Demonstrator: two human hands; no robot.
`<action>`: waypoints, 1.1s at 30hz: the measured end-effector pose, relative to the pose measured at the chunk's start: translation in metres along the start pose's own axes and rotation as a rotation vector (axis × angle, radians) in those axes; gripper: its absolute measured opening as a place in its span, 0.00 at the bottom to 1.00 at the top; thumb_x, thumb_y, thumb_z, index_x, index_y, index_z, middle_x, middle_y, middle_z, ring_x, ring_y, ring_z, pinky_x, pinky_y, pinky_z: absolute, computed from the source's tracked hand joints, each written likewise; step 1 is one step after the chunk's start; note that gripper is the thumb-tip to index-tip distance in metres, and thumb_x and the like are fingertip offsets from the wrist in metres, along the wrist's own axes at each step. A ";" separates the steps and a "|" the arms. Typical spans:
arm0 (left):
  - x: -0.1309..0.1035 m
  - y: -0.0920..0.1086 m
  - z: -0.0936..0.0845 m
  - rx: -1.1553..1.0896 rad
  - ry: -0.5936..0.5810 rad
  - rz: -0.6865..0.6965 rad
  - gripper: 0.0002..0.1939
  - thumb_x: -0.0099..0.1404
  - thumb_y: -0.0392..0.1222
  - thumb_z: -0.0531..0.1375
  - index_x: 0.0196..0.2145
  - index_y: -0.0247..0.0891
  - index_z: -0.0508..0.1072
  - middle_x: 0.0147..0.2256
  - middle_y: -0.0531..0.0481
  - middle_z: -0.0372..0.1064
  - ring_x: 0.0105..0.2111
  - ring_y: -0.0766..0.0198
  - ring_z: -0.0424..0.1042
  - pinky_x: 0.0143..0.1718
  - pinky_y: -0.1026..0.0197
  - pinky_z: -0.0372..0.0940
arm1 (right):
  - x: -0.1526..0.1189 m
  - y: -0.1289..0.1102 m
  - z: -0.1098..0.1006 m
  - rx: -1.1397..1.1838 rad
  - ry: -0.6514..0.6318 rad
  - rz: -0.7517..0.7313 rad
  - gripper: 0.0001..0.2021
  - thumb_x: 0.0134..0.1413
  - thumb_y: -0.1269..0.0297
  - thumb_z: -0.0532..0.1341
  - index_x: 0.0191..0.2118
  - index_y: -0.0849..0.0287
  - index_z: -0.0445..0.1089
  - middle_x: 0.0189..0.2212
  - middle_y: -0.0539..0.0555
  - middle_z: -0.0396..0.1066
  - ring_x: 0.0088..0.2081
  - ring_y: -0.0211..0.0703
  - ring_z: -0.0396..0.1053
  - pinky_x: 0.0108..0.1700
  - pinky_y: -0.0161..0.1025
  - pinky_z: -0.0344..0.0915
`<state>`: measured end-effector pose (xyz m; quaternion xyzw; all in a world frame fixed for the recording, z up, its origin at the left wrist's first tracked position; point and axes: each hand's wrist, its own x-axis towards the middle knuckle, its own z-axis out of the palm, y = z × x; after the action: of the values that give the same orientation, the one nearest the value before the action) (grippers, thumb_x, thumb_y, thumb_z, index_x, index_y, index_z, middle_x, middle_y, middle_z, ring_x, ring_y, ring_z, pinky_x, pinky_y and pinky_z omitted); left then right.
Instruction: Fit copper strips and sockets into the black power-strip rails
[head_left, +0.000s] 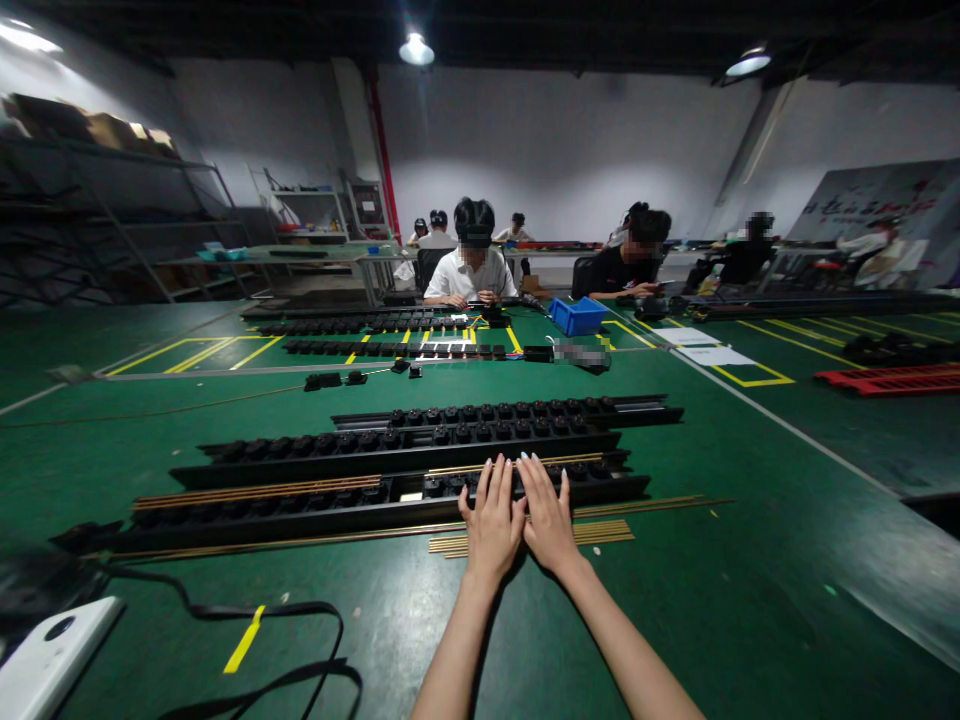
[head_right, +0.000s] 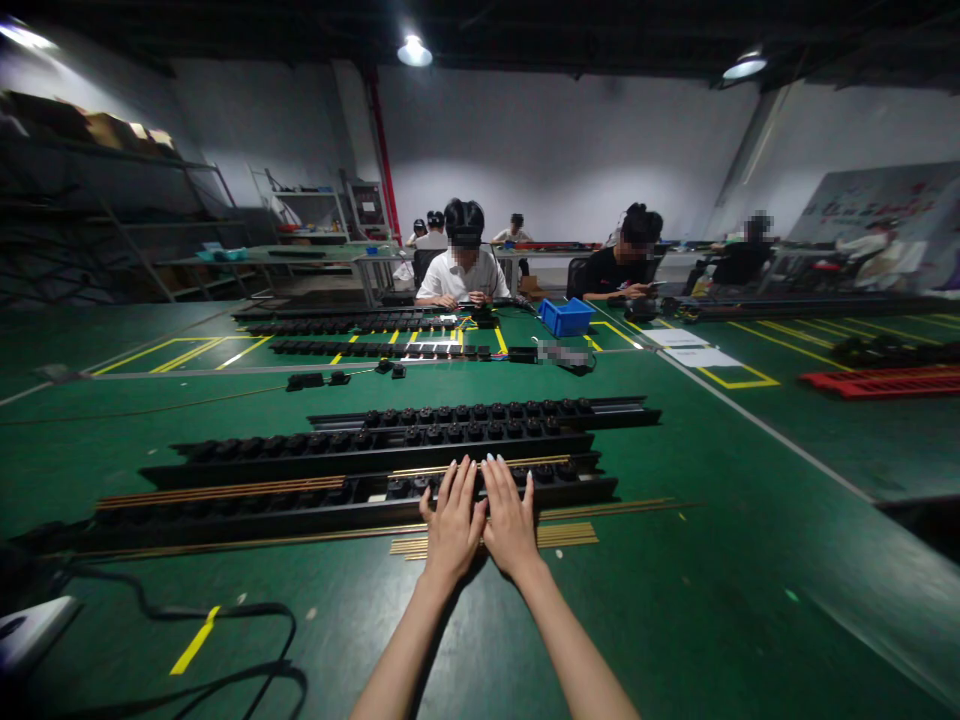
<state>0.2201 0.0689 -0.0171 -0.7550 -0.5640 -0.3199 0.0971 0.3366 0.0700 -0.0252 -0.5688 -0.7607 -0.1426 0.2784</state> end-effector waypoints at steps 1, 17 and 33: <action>0.000 0.000 0.000 -0.001 -0.003 -0.003 0.28 0.69 0.44 0.46 0.64 0.46 0.45 0.62 0.47 0.53 0.62 0.60 0.50 0.59 0.48 0.38 | 0.000 0.000 0.000 0.000 0.000 0.000 0.34 0.57 0.74 0.45 0.67 0.56 0.31 0.64 0.57 0.49 0.65 0.44 0.44 0.64 0.58 0.32; 0.000 0.005 -0.001 0.010 -0.006 -0.030 0.28 0.68 0.43 0.47 0.64 0.46 0.45 0.62 0.46 0.53 0.62 0.58 0.50 0.60 0.45 0.42 | 0.002 0.007 -0.006 -0.059 0.022 0.079 0.28 0.63 0.66 0.43 0.67 0.55 0.36 0.64 0.57 0.51 0.65 0.44 0.45 0.63 0.61 0.26; 0.001 0.007 -0.004 -0.043 -0.029 0.004 0.31 0.68 0.37 0.47 0.65 0.40 0.42 0.64 0.45 0.48 0.64 0.58 0.44 0.62 0.46 0.47 | 0.001 0.018 -0.002 -0.098 0.132 0.243 0.27 0.64 0.63 0.42 0.67 0.55 0.38 0.64 0.59 0.50 0.65 0.47 0.46 0.62 0.64 0.32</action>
<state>0.2249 0.0652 -0.0123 -0.7627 -0.5569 -0.3207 0.0731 0.3538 0.0753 -0.0250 -0.6592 -0.6583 -0.1819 0.3148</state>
